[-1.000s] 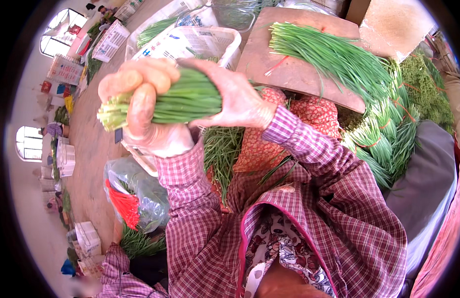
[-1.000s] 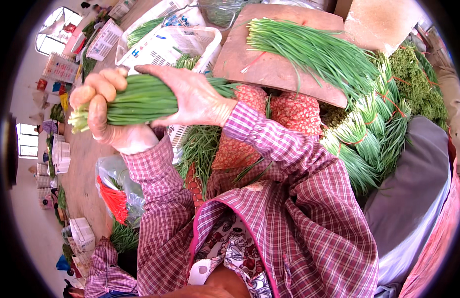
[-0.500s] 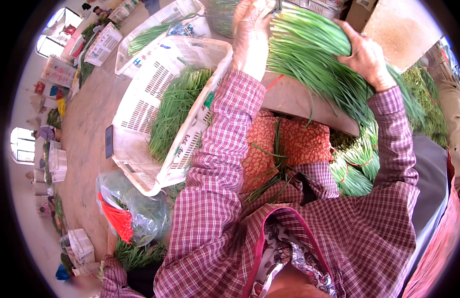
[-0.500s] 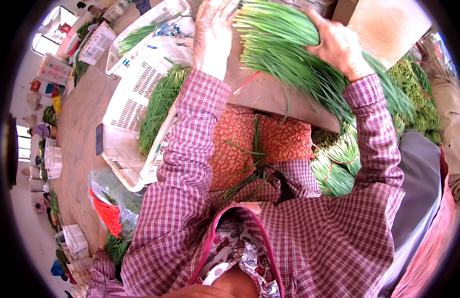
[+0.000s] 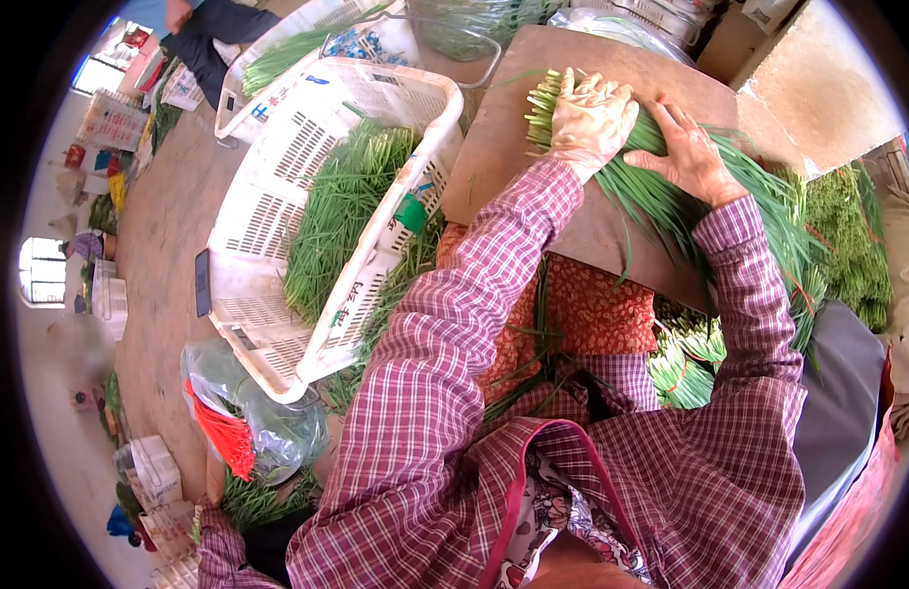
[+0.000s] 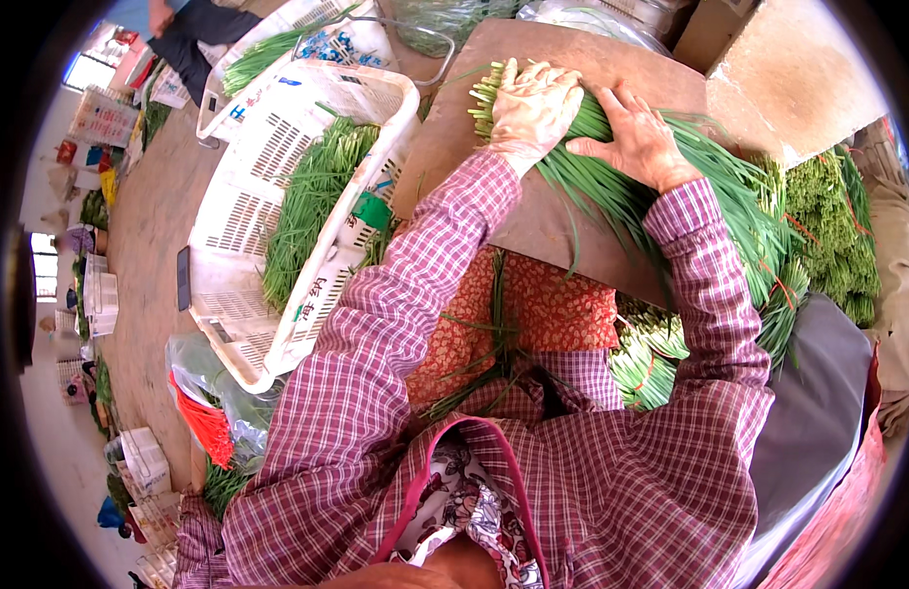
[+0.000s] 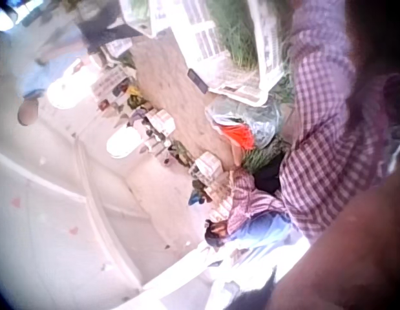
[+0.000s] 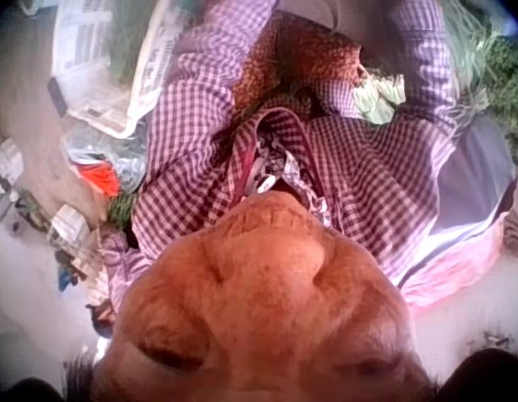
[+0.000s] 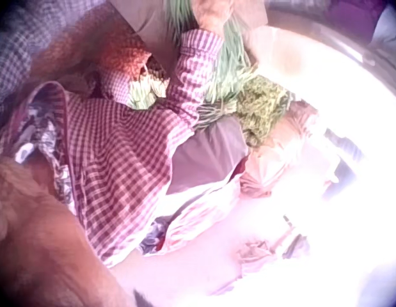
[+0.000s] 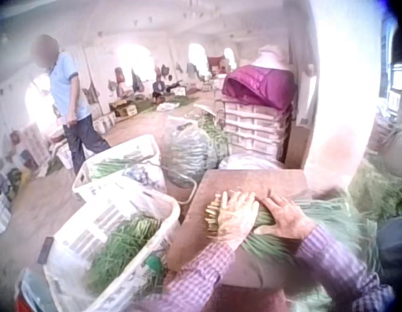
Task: The person aligns handfuls of green chives, secures them with a red string by wrapping it twice and tying a knot, and places the finished bunch into a pile.
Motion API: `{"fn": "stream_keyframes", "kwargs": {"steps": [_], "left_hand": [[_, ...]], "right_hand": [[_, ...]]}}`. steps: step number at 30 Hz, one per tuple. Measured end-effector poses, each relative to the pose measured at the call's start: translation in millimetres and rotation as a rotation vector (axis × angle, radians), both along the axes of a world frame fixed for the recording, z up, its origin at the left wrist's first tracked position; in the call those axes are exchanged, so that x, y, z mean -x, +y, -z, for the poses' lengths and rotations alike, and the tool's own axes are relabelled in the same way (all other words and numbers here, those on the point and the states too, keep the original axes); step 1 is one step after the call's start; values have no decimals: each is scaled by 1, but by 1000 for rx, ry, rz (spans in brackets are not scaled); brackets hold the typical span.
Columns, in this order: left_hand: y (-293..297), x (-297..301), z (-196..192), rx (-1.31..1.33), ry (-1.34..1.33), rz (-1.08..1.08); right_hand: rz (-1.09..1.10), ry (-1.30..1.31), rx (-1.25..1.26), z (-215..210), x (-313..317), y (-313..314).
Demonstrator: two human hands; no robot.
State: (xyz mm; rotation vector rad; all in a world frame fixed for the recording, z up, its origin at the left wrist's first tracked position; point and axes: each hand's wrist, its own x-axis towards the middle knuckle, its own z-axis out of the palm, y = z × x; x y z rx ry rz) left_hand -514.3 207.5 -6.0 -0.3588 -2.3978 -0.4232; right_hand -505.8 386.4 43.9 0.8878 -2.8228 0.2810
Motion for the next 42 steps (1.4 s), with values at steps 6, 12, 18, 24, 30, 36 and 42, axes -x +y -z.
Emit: {"fn": "stream_keyframes", "kwargs": {"steps": [6,12,18,24,30,36,42], "left_hand": [[6,-3,0,3,192,29],[13,18,29,-307,79,12],[-47,-76,-63,-598,-14,107],[-138,-168,-56,-838,-69,81],[-290,-251,-32,-1146,-308,-162],[-453,-259,55,-947,-876,-783],[-561,-300,189,-298,-1308,-1098]], "right_hand": [[13,83,-66,18,0,9],[-74,175,-141,5,0,6],[-146,228,11,-24,-15,-5],[-426,27,375,-67,-113,-152],[-826,-472,539,17,-126,-313],[-665,-529,-108,90,-105,-374],[-785,-420,66,96,-112,-372]]}}
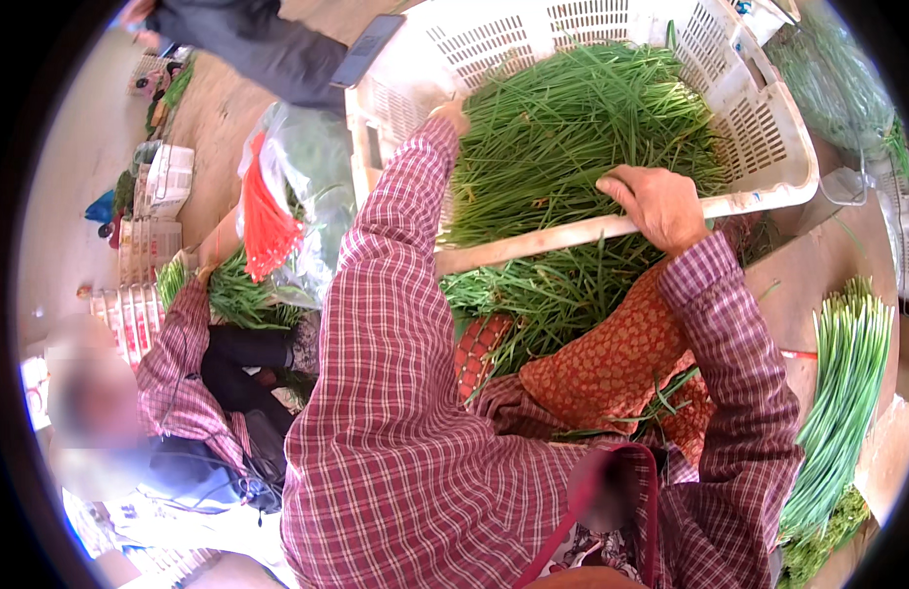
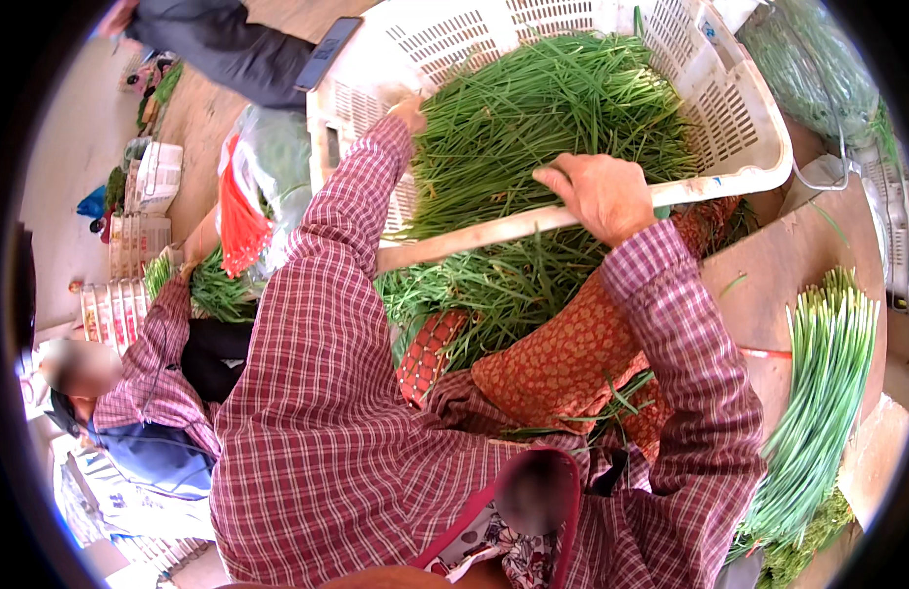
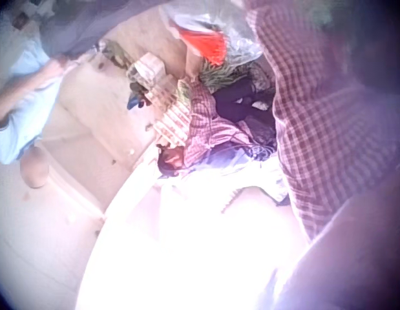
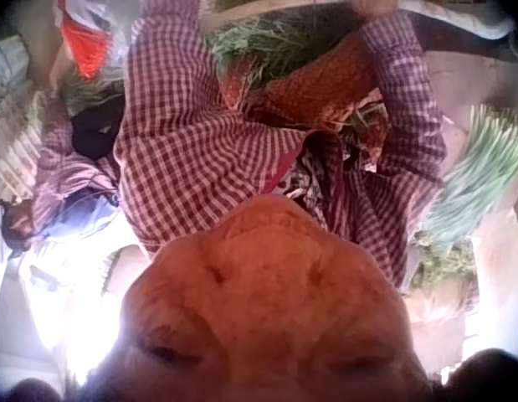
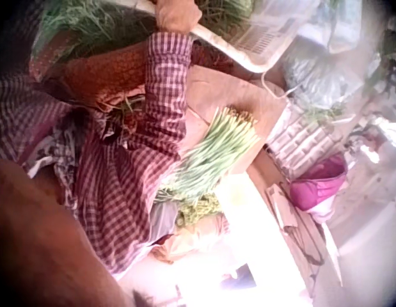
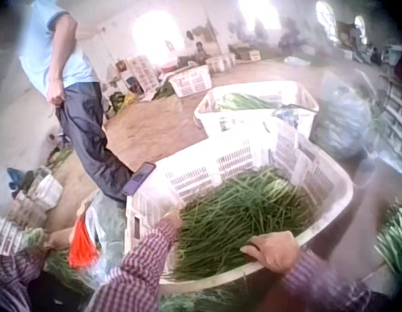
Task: The person aligns handfuls of green chives, secures them with a red string by wrapping it twice and tying a knot, and places the finished bunch into a pile.
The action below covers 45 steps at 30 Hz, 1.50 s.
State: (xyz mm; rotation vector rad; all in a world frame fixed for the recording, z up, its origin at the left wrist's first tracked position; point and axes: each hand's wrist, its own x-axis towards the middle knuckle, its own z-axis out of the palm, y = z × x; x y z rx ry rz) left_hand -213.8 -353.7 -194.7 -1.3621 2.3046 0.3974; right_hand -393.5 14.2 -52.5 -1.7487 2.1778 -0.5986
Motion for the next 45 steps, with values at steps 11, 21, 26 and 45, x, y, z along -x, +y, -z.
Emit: {"fn": "stream_keyframes", "kwargs": {"steps": [11,21,26,45], "left_hand": [[-19,-28,54,76,-225,133],[-16,-45,70,135,-134,176],[-15,-36,62,92,-114,220],[-2,36,-113,280,-342,158]], "right_hand": [[11,39,124,-8,-5,3],[27,10,184,-11,-5,2],[44,19,192,-9,-5,4],[67,-20,135,-10,-8,3]]}}
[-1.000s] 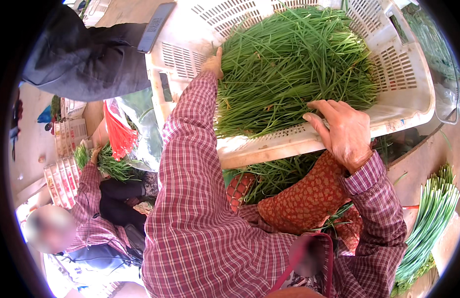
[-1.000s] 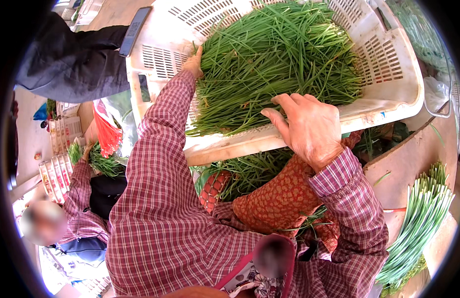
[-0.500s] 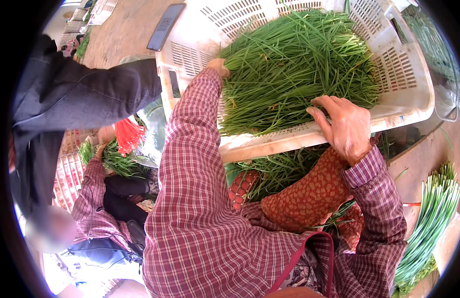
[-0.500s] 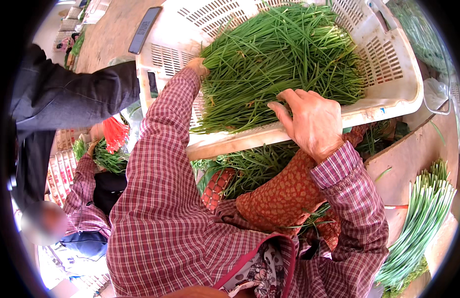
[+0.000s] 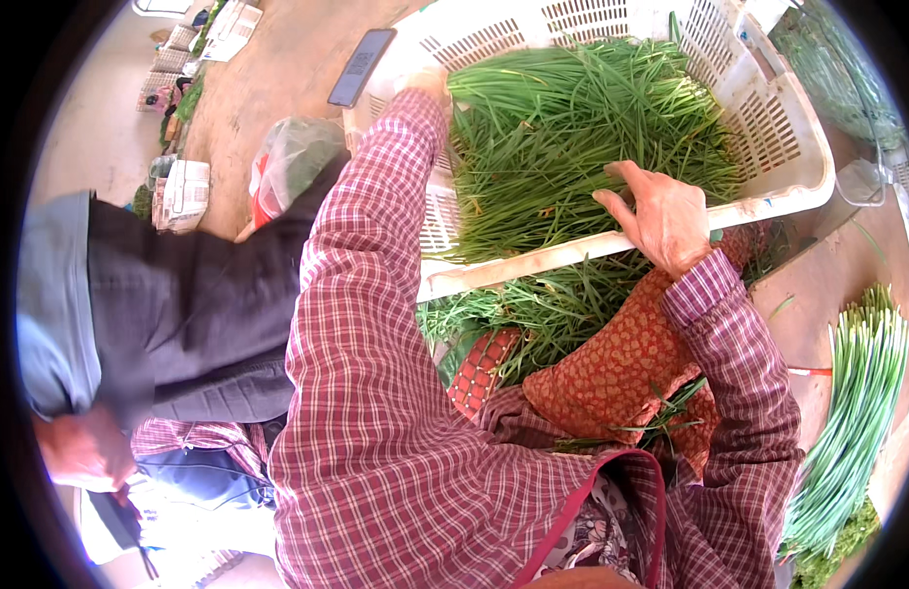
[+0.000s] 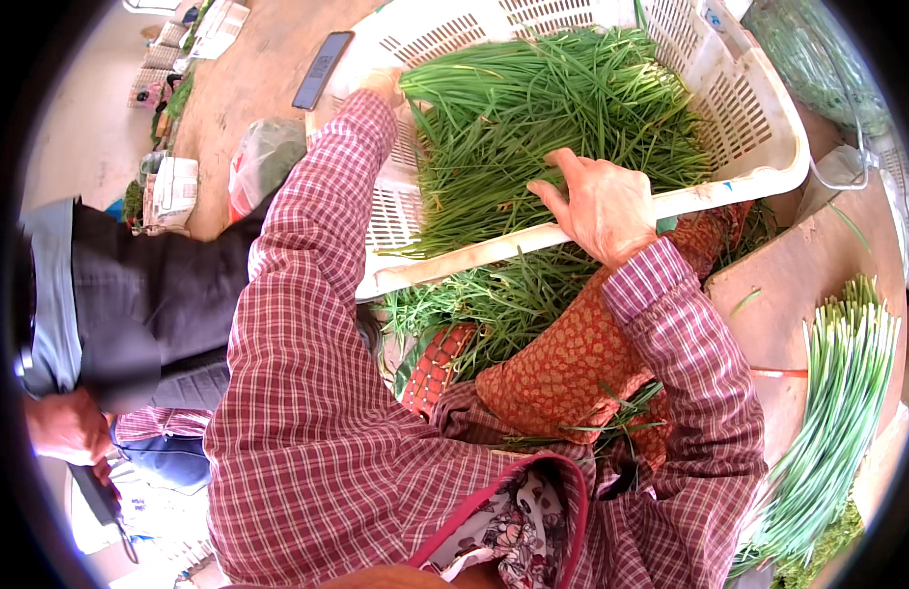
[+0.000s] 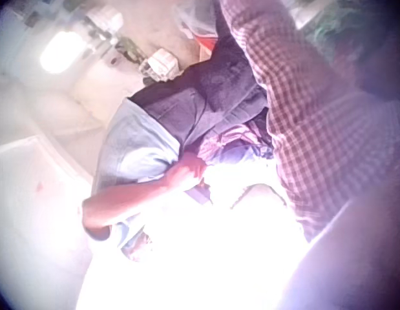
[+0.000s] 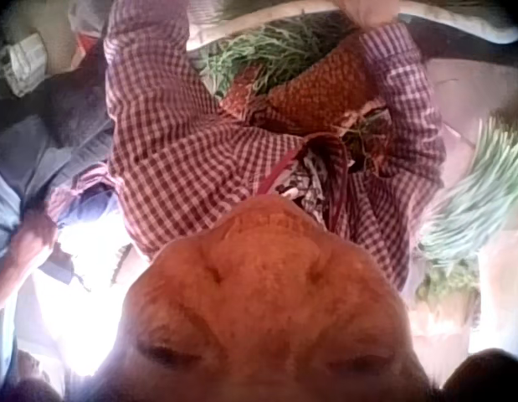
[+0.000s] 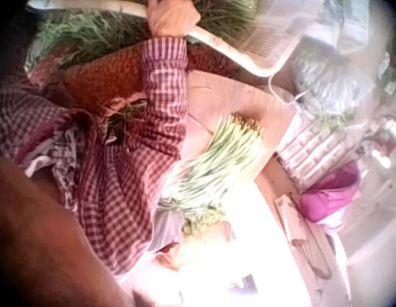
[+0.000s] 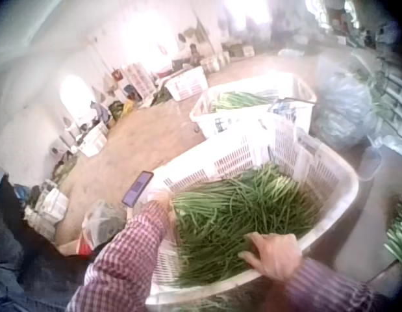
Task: The person aligns handfuls of green chives, secures them with a red string by wrapping it twice and tying a knot, and places the finished bunch into a pile.
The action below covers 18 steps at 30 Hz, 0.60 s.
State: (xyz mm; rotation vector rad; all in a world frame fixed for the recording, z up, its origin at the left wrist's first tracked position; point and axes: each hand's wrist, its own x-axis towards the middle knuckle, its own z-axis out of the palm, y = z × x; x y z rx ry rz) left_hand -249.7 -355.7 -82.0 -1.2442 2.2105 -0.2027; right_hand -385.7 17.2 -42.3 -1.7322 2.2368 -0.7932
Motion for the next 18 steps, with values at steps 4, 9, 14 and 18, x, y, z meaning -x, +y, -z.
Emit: {"fn": "stream_keyframes", "kwargs": {"steps": [4,9,14,18], "left_hand": [[25,34,-67,115,-43,162],[80,53,-143,277,-124,328],[181,61,-228,307,-176,573],[244,68,-260,326,-121,766]], "right_hand": [[37,45,165,6,3,1],[138,-6,343,10,10,-20],[127,-12,485,-76,4,-57],[105,-180,529,-105,-8,-55]]}}
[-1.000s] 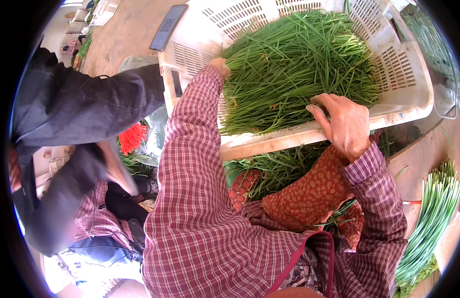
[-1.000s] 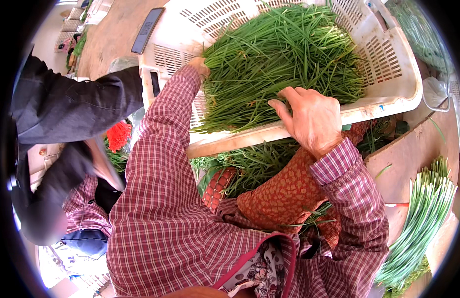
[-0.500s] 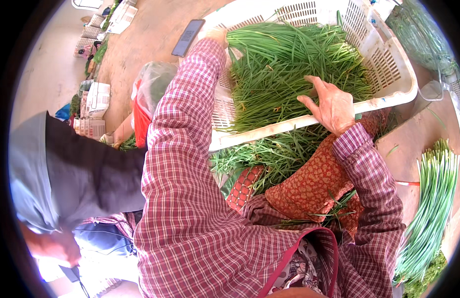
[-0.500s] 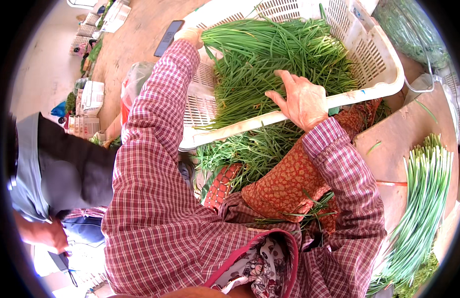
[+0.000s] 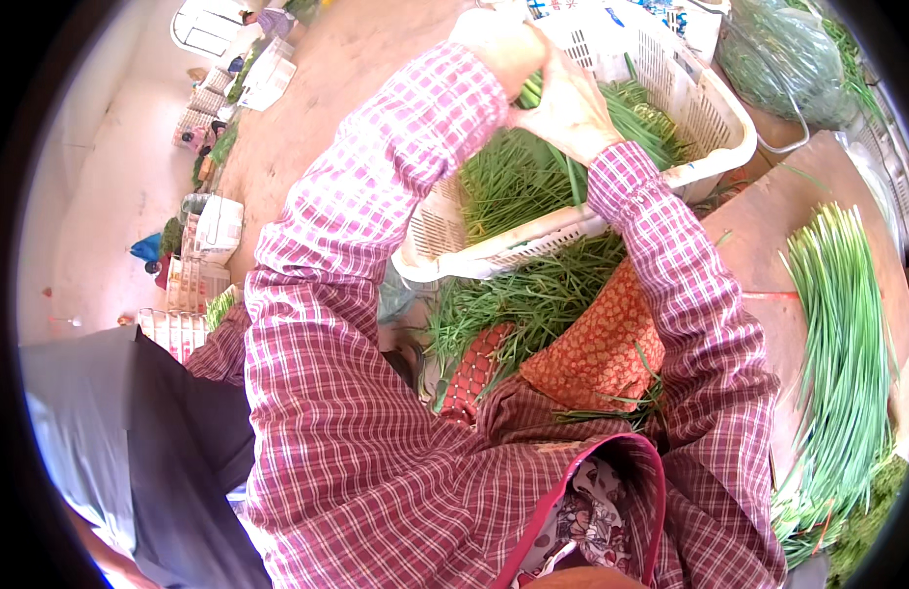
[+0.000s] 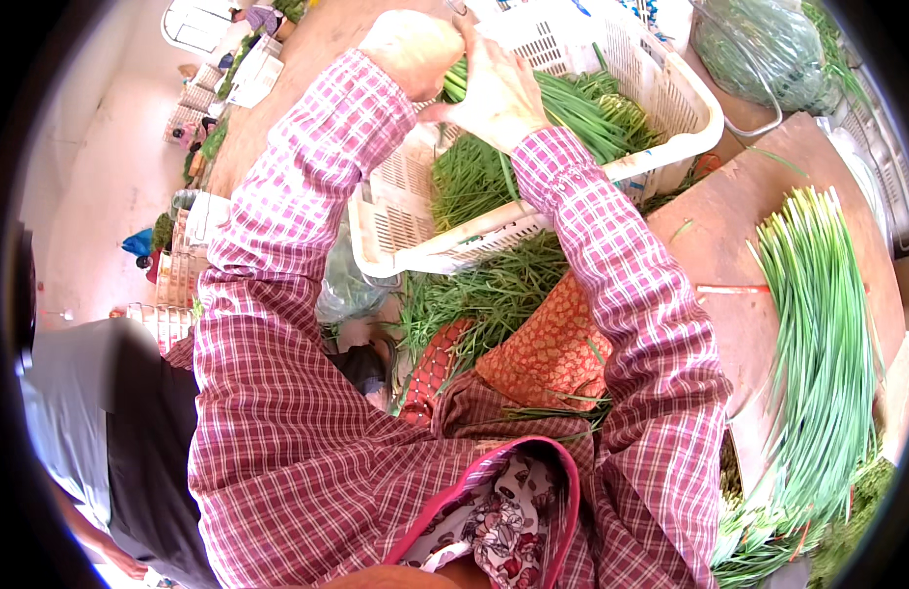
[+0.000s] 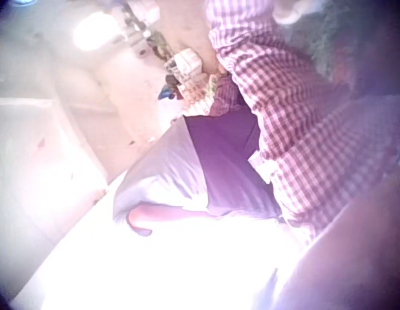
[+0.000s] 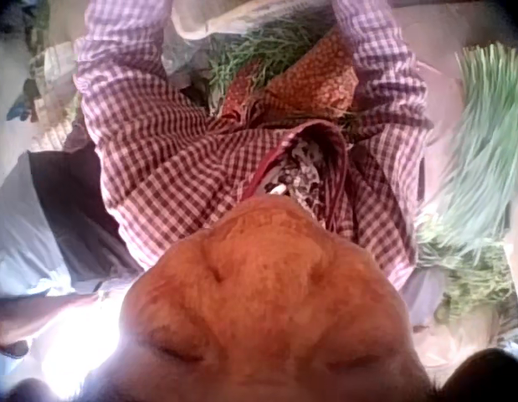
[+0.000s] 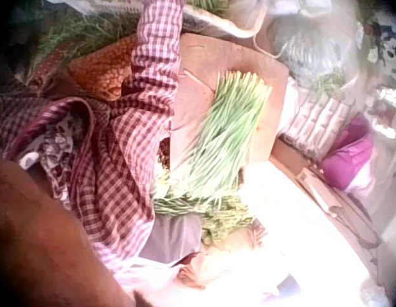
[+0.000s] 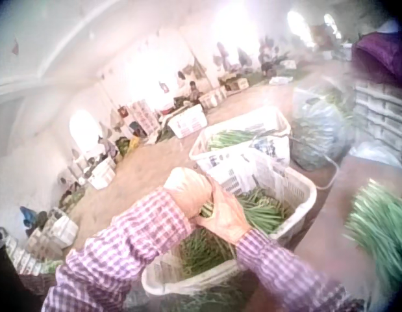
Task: The person aligns handfuls of green chives, secures them with a red string by wrapping it twice and tying a knot, and places the finished bunch into a pile.
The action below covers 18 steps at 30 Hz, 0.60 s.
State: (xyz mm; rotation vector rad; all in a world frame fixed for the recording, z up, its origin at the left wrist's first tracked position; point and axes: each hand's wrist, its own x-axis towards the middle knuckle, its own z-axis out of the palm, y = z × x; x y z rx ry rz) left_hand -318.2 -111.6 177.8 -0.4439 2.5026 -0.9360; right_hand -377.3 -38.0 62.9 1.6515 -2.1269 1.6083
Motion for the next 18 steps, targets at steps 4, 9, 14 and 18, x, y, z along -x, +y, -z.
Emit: {"fn": "stream_keyframes", "kwargs": {"steps": [4,9,14,18], "left_hand": [[98,-1,-90,-250,32,-53],[54,-49,-101,-1746,576,130],[83,-52,-46,-2205,1087,64],[134,-92,12,-2535,629,-238]], "right_hand": [[-38,-249,73,-18,8,35],[-348,-581,411,-39,26,84],[-866,-1188,633,-42,21,108],[-1143,-1473,687,-30,-2,110]]}}
